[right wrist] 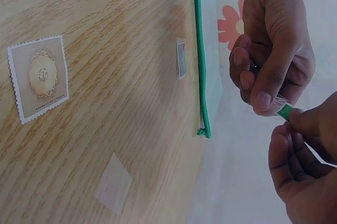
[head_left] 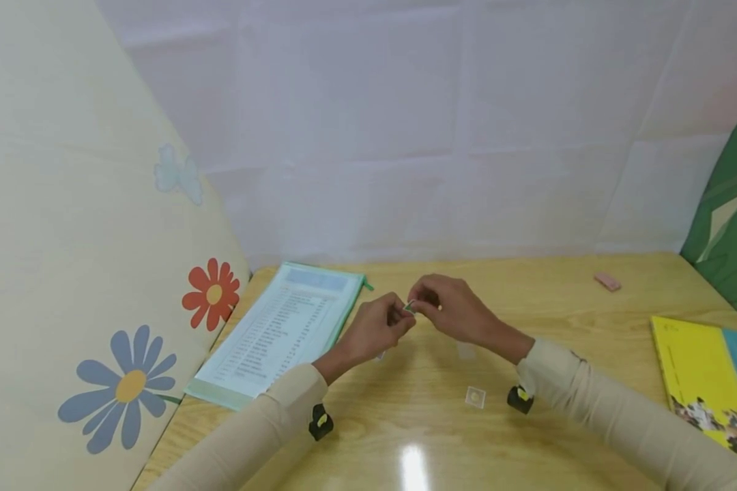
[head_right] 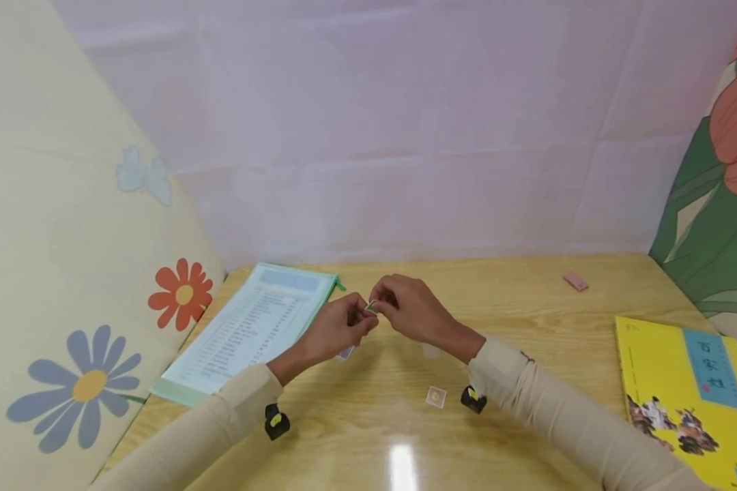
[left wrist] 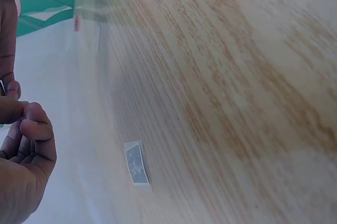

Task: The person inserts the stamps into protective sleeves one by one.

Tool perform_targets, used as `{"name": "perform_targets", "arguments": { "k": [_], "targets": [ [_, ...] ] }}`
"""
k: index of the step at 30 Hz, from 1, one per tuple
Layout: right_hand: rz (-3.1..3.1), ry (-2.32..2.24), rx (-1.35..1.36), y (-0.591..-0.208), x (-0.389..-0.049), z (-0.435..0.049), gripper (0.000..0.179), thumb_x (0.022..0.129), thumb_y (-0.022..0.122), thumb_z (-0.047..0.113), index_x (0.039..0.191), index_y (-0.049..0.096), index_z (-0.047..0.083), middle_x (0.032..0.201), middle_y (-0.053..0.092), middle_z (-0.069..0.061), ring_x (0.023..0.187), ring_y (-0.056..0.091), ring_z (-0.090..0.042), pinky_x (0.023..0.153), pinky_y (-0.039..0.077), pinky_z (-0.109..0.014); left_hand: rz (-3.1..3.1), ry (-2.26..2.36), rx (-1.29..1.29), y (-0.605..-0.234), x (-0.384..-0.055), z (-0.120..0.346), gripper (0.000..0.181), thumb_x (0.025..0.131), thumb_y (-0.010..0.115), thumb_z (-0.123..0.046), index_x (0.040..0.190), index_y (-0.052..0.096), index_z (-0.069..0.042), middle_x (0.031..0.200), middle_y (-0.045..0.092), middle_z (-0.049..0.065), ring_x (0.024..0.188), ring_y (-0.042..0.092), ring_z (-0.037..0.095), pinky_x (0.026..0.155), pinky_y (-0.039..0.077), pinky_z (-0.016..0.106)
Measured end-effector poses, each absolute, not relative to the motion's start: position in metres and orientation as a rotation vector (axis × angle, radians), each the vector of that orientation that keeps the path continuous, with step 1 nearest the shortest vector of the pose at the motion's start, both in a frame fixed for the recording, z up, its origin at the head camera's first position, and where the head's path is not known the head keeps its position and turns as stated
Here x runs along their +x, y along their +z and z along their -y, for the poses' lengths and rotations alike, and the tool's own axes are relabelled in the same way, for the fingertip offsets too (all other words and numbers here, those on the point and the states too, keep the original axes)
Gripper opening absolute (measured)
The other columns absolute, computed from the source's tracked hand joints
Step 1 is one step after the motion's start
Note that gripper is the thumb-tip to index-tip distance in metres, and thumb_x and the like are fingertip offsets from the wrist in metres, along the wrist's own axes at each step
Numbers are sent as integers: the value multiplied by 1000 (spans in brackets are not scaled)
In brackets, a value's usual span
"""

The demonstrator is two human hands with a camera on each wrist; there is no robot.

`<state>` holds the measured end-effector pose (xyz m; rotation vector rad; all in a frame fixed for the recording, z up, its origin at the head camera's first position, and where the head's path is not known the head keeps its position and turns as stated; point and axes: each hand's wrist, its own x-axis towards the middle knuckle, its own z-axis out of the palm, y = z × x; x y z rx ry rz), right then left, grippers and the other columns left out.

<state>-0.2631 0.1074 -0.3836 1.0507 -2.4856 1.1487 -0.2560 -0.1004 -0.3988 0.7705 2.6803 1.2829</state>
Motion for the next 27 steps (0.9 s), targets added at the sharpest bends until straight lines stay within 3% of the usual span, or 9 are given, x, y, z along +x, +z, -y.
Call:
{"name": "perform_targets", "arguments": {
  "k": [6,12,19,27],
  "targets": [
    [2550,1126,1055,-381,-266,-107,3,99,67,14,102,67,15,91,63,9,79,60,-7,68,53,-28,-2725,1225,812,-401,-258,100,11,102,63,-23,100,60,-12,86,70,9,62,62,14,54,51,30],
    [2502,1127,1026,-383,-265,-109,13,100,65,18,112,65,13,96,62,7,79,59,-7,68,52,-28,-2762,1202,815,-401,-258,100,12,101,64,-23,99,60,-12,83,69,4,61,60,12,55,49,28],
    [2399,1077,1004,-384,-263,-108,5,101,64,16,105,66,14,96,60,6,79,56,-6,68,50,-27,-2710,1258,776,-399,-257,101,14,101,64,-24,99,59,-11,84,70,13,58,59,14,51,47,28],
    [2444,965,1047,-386,-262,-107,6,101,64,15,103,69,14,96,60,4,79,56,-6,65,50,-25,-2678,1285,762,-399,-258,103,16,102,63,-27,105,61,-12,88,69,15,62,64,23,53,50,31]
  ]
}}
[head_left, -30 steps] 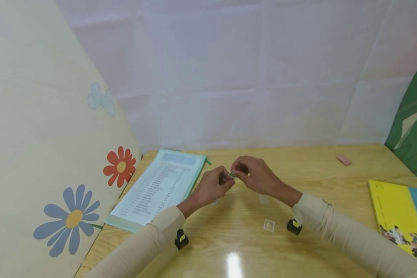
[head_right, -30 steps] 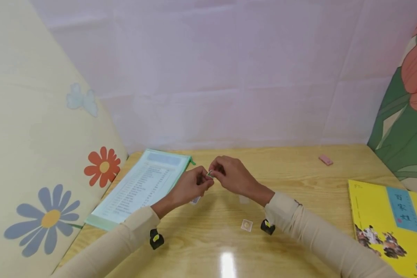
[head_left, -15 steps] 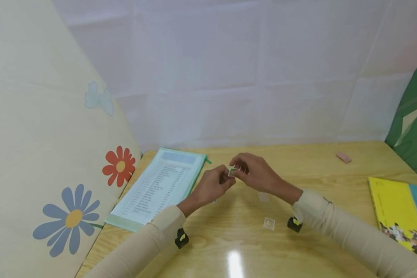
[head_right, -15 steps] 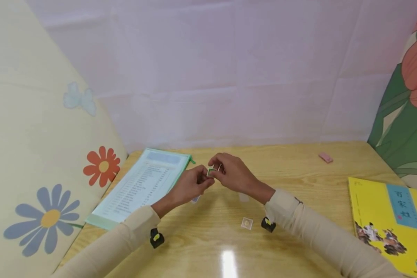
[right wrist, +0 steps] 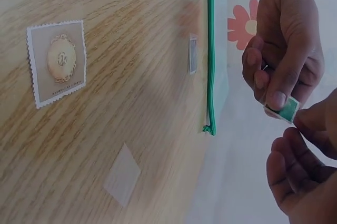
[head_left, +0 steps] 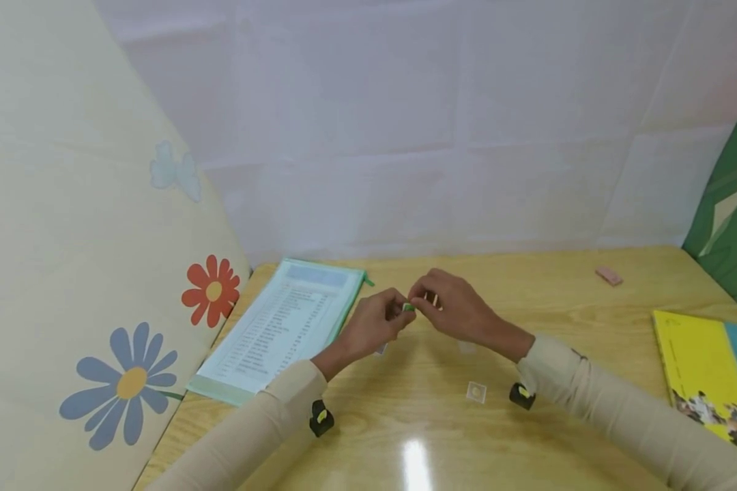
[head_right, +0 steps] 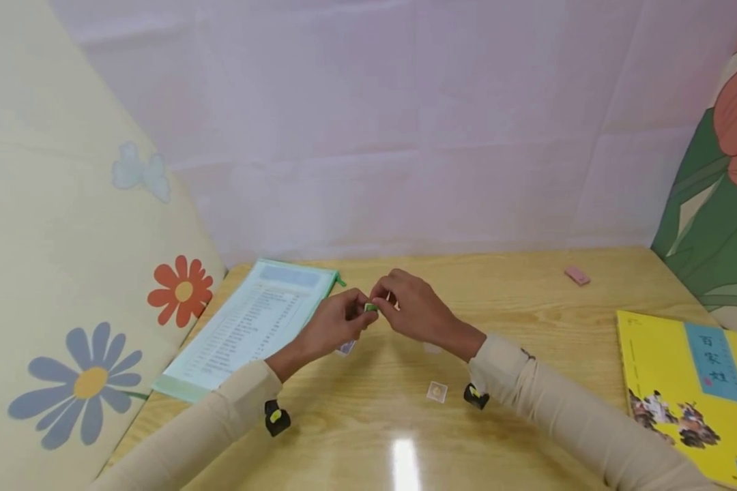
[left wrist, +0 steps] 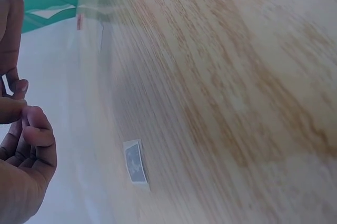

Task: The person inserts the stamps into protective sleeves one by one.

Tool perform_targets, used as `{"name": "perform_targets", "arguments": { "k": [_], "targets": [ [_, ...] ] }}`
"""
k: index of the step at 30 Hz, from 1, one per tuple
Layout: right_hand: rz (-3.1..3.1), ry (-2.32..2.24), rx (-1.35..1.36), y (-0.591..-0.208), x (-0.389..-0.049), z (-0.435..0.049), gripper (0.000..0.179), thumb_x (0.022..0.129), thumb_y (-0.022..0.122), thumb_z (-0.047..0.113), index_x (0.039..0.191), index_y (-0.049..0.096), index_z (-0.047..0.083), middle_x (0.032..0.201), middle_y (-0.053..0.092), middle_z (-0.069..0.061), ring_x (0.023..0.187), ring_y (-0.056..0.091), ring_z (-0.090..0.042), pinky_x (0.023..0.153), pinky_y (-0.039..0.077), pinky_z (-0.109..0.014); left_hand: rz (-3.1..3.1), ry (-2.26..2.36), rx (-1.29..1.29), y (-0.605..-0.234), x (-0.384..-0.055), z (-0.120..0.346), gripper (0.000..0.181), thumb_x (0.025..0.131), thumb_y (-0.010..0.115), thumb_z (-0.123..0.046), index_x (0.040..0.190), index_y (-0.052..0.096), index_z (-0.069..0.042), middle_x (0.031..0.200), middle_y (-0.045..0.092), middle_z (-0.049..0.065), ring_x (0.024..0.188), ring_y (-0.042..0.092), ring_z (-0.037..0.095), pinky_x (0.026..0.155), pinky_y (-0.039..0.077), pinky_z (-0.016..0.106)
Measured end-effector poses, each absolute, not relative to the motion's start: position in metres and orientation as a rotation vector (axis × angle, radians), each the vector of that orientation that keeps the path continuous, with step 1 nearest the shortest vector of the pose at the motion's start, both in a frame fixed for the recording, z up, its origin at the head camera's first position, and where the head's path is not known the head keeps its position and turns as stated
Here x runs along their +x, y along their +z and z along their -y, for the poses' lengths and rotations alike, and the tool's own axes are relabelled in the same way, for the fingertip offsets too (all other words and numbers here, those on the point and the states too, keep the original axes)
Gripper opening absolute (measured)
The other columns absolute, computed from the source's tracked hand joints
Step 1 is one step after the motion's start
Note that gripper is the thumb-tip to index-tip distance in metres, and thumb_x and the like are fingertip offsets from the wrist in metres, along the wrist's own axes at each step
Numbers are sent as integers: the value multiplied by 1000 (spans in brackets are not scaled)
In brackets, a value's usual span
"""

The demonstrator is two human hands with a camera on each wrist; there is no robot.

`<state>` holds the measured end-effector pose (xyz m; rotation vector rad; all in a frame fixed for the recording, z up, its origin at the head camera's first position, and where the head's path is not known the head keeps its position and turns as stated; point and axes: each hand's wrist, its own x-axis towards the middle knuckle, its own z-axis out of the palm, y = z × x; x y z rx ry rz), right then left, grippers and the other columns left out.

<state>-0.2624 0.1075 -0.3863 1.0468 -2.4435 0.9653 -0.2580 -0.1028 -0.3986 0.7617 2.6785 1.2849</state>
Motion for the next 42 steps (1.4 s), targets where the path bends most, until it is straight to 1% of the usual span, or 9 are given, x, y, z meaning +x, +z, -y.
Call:
{"name": "perform_targets", "arguments": {
  "k": [9,12,18,22,25,29,35,39,42],
  "targets": [
    [2439,897,1097,-387,-261,-108,7,99,66,15,105,69,14,103,62,4,84,59,-7,66,50,-26,-2624,1335,749,-400,-258,104,14,102,63,-26,106,62,-13,86,69,19,66,64,36,52,48,30],
    [2445,947,1102,-388,-261,-107,8,99,66,11,107,68,13,100,63,3,82,58,-7,66,51,-26,-2604,1338,755,-399,-257,103,15,102,63,-28,107,62,-14,83,68,20,64,62,38,52,46,29],
    [2502,1031,1074,-389,-264,-109,9,100,64,8,104,68,14,93,63,7,79,58,-5,68,51,-28,-2590,1338,761,-399,-256,104,21,103,61,-36,106,61,-15,89,69,18,64,63,34,51,49,32],
    [2561,1056,1056,-390,-266,-112,7,101,62,11,103,68,15,91,66,4,76,59,-6,67,52,-29,-2660,1326,743,-400,-256,104,19,103,59,-35,104,61,-16,95,68,10,65,64,27,53,52,33],
    [2616,1084,1045,-392,-267,-115,7,102,61,13,105,67,13,92,67,2,75,60,-7,66,52,-29,-2699,1292,758,-402,-256,104,14,103,61,-31,102,62,-17,92,67,6,60,60,22,51,50,32],
    [2714,981,1034,-389,-265,-122,9,102,61,16,108,66,11,95,63,3,78,58,-8,66,51,-29,-2738,1181,787,-405,-259,102,13,102,63,-27,95,63,-15,85,66,0,58,55,16,52,47,30],
    [3042,576,1131,-370,-248,-139,8,101,63,21,97,65,15,89,60,6,76,56,-10,67,50,-32,-2814,850,703,-417,-262,102,15,99,67,-19,86,65,-12,77,62,-6,60,54,9,56,46,26],
    [3277,218,1128,-368,-225,-149,17,96,70,29,95,62,14,87,59,5,76,56,-13,68,50,-36,-2947,442,810,-426,-264,100,37,98,68,-21,63,59,-12,57,46,-7,50,39,8,49,34,24],
    [3302,54,1103,-375,-207,-151,27,92,74,32,96,60,10,84,55,1,73,53,-16,64,49,-38,-3025,189,924,-427,-266,97,51,98,68,-25,53,47,-15,52,37,-4,51,32,12,53,32,29]
  ]
}}
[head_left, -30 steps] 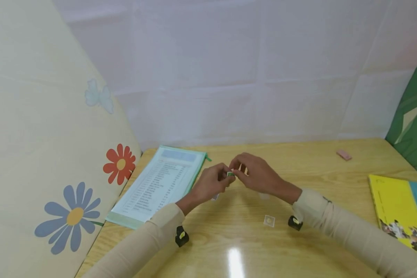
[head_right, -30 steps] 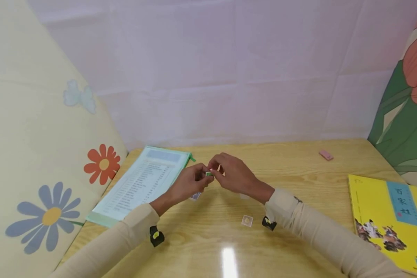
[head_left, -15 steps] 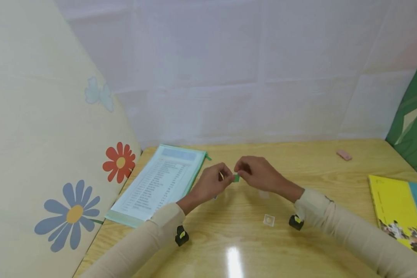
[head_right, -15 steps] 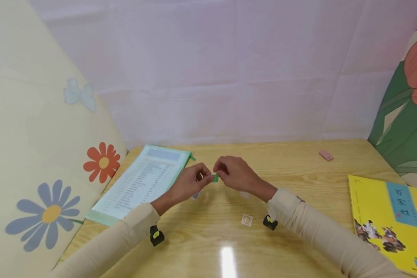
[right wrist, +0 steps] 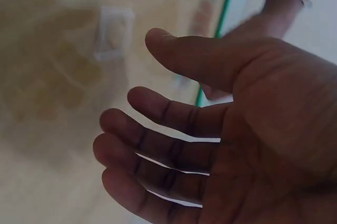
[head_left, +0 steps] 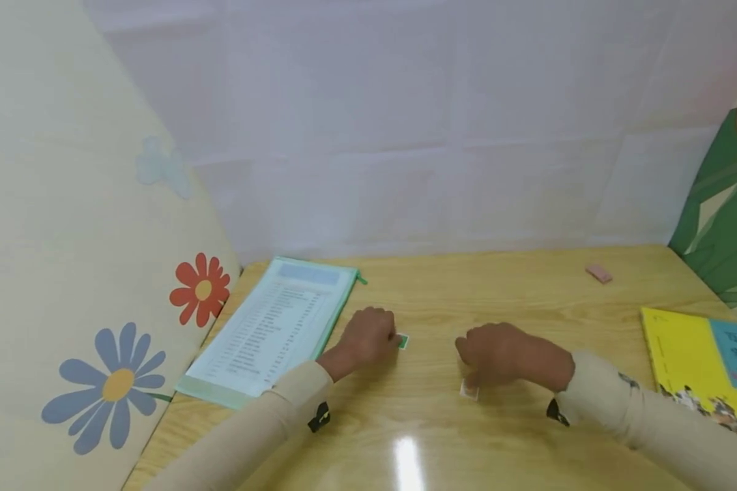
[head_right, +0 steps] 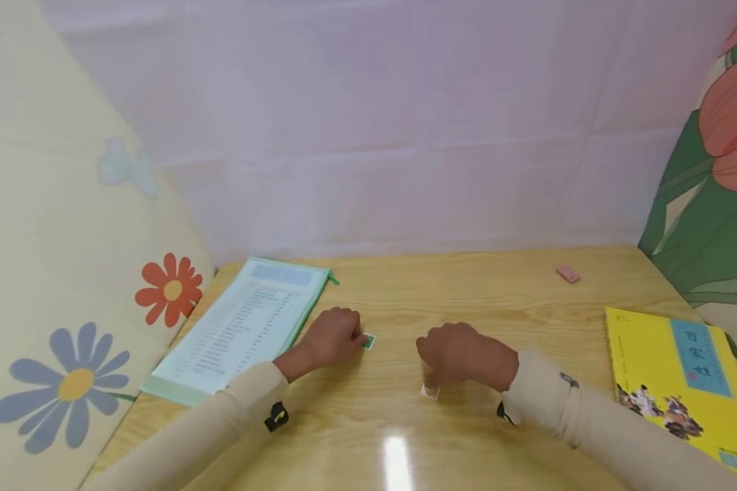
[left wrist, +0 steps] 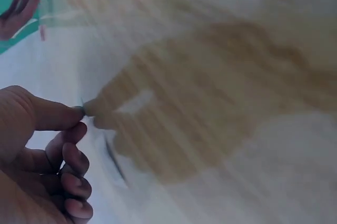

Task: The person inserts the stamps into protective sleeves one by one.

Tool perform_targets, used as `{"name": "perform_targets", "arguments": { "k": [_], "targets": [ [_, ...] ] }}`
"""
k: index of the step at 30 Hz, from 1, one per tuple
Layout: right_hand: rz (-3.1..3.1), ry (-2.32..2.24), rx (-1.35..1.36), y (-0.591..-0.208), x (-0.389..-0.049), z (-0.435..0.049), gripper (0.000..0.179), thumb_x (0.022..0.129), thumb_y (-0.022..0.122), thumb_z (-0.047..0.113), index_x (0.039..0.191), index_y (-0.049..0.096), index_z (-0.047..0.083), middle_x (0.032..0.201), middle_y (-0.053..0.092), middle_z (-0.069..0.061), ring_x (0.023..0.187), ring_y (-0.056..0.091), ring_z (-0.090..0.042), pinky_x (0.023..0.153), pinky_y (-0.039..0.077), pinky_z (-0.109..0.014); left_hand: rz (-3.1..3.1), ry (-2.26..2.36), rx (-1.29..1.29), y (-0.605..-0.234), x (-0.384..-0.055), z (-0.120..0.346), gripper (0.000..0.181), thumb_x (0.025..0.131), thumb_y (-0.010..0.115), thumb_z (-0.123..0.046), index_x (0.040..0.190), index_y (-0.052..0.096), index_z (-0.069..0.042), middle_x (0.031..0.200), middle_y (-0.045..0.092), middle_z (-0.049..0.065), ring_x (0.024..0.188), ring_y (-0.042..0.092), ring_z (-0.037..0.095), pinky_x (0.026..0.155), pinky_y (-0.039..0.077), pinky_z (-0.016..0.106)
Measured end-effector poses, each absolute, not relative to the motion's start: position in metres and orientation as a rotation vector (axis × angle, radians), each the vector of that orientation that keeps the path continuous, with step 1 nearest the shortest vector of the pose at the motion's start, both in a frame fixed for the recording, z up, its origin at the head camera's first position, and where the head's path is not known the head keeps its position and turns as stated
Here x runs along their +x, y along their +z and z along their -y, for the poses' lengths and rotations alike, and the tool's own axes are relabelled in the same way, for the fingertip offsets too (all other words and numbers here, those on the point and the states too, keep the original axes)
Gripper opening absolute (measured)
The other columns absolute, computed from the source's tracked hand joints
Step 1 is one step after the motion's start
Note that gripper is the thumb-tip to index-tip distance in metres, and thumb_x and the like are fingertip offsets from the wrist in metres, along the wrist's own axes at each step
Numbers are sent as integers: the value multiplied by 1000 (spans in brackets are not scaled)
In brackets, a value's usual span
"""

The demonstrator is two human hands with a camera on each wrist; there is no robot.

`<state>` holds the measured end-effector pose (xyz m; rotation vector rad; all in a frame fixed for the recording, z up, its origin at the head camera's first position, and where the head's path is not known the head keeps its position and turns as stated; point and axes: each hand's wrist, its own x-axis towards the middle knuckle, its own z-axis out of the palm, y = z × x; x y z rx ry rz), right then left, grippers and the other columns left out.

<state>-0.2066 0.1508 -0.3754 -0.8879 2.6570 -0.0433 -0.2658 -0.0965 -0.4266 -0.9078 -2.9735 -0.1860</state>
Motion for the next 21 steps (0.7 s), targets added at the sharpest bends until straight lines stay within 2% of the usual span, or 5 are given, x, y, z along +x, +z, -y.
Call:
{"name": "perform_targets", "arguments": {
  "k": [7,11,15,18,21],
  "targets": [
    [-2753,-153,-838,-398,-184,-148,18,88,65,18,94,57,2,84,51,-7,73,49,-20,61,48,-40,2818,-159,-1058,-424,-262,73,17,100,65,-26,93,63,-10,82,57,0,74,54,16,71,49,35],
    [-2744,-152,-782,-402,-185,-145,18,89,62,14,98,59,-2,91,55,-11,77,52,-23,64,49,-43,2801,-109,-1197,-423,-265,49,29,103,58,-33,118,63,-8,104,59,5,91,58,19,80,52,38],
    [-2745,-29,-921,-405,-183,-145,27,94,61,15,108,63,-8,101,61,-16,83,59,-25,71,54,-40,2748,-13,-1356,-426,-267,32,46,104,57,-35,146,51,-16,130,55,7,109,57,21,88,52,39],
    [-2749,-20,-973,-408,-182,-147,35,95,64,16,117,60,-10,111,61,-18,91,61,-26,78,56,-38,2678,54,-1477,-432,-267,24,44,104,59,-28,147,51,-23,136,53,5,115,54,20,88,51,35],
    [-2748,-96,-996,-409,-185,-152,41,95,68,17,122,55,-11,113,59,-16,88,60,-22,79,55,-35,2635,67,-1546,-437,-266,18,36,103,61,-17,138,60,-22,132,54,3,114,53,18,90,49,27]
  ]
}}
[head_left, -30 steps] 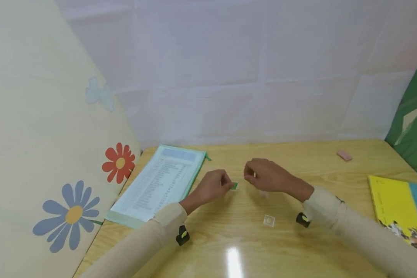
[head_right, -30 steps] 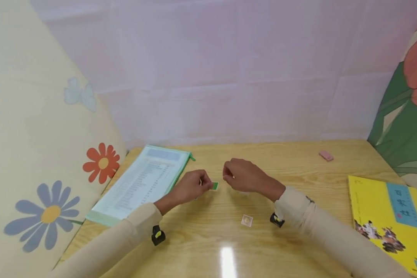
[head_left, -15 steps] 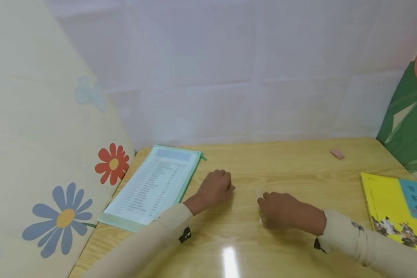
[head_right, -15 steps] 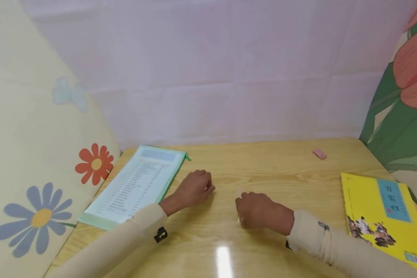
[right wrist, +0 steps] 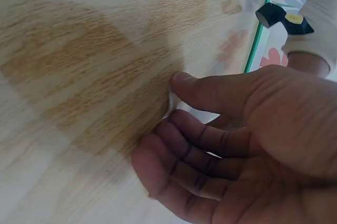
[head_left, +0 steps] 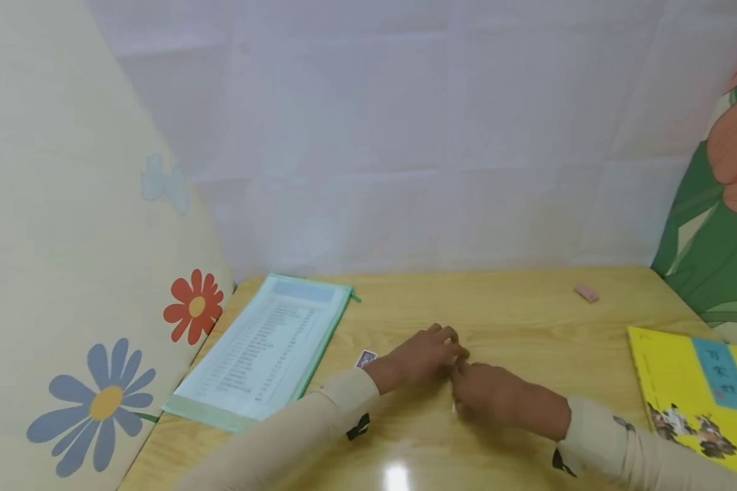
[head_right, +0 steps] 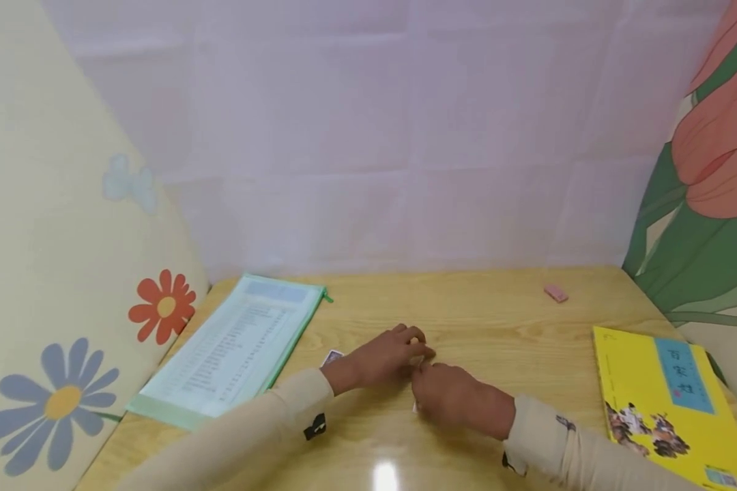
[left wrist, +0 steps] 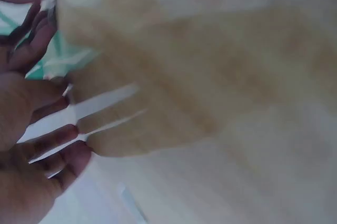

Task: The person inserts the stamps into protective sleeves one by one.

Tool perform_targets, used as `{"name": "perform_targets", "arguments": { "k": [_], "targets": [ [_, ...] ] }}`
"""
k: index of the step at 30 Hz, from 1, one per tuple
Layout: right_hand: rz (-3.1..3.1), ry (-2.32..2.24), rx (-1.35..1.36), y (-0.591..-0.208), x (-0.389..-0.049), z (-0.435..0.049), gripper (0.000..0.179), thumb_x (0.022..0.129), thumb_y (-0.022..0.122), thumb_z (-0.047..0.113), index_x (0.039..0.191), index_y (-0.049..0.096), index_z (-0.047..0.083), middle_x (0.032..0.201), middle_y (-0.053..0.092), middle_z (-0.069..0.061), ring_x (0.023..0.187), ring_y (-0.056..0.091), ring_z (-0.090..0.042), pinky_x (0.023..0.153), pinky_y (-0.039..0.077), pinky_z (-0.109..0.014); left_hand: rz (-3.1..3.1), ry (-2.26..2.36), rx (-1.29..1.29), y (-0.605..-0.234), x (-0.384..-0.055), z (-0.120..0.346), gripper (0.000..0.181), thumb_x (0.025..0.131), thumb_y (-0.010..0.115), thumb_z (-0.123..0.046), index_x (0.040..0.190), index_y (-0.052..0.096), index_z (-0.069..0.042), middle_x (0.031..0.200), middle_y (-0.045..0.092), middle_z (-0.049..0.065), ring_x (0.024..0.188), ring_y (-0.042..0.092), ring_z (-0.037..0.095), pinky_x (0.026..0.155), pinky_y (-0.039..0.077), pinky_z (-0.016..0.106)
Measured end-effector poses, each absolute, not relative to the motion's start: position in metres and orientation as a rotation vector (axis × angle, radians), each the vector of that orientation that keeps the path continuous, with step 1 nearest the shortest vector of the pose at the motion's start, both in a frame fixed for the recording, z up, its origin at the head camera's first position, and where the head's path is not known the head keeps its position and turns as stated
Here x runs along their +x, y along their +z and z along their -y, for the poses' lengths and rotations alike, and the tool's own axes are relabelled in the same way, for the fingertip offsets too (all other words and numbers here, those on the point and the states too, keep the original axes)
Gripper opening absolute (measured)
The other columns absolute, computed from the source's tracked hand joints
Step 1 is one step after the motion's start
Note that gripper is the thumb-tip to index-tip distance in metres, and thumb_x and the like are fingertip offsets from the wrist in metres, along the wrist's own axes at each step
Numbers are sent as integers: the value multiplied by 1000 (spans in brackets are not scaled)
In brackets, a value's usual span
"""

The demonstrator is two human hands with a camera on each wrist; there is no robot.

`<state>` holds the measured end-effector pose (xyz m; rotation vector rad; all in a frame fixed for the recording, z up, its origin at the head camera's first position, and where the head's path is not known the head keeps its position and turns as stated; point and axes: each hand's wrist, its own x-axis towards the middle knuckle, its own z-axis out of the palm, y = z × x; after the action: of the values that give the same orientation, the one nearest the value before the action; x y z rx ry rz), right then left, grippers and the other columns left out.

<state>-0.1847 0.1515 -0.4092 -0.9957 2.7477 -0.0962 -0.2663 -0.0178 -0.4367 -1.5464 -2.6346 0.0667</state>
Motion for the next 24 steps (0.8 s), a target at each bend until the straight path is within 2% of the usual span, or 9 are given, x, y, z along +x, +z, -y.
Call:
{"name": "perform_targets", "arguments": {
  "k": [3,5,9,11,17,24],
  "targets": [
    [-2707,-242,-994,-411,-186,-156,41,96,68,17,126,52,-7,114,56,-12,82,55,-14,76,53,-32,2618,30,-1551,-440,-264,16,24,102,61,-13,125,67,-18,124,57,2,108,53,15,90,47,21],
    [-2681,-294,-1012,-413,-188,-159,35,97,67,17,123,54,-3,112,56,-8,82,54,-11,75,52,-30,2608,-13,-1542,-442,-263,15,18,102,62,-14,118,68,-16,118,58,2,105,53,14,89,46,18],
    [-2672,-343,-1072,-418,-192,-163,14,97,70,18,103,60,10,100,55,2,83,53,-8,74,50,-28,2596,-86,-1539,-443,-260,16,12,101,64,-15,111,69,-14,109,56,1,98,52,12,85,45,16],
    [-2684,-373,-1116,-422,-193,-164,12,96,71,17,98,60,12,96,54,4,80,51,-7,70,48,-26,2595,-83,-1541,-444,-259,17,11,100,65,-14,110,69,-15,106,53,-1,96,50,11,84,44,16],
    [-2703,-538,-1169,-434,-194,-166,16,96,68,11,101,54,14,90,48,9,73,46,-2,63,45,-21,2605,-21,-1521,-446,-254,18,18,94,68,-11,111,65,-15,102,52,-4,92,48,9,80,43,15],
    [-2618,-879,-1059,-438,-200,-169,15,94,70,12,96,57,18,82,56,12,70,53,-2,61,48,-23,2633,-71,-1460,-444,-253,19,23,90,70,-12,112,64,-13,104,58,-2,95,52,12,84,45,18]
  ]
}}
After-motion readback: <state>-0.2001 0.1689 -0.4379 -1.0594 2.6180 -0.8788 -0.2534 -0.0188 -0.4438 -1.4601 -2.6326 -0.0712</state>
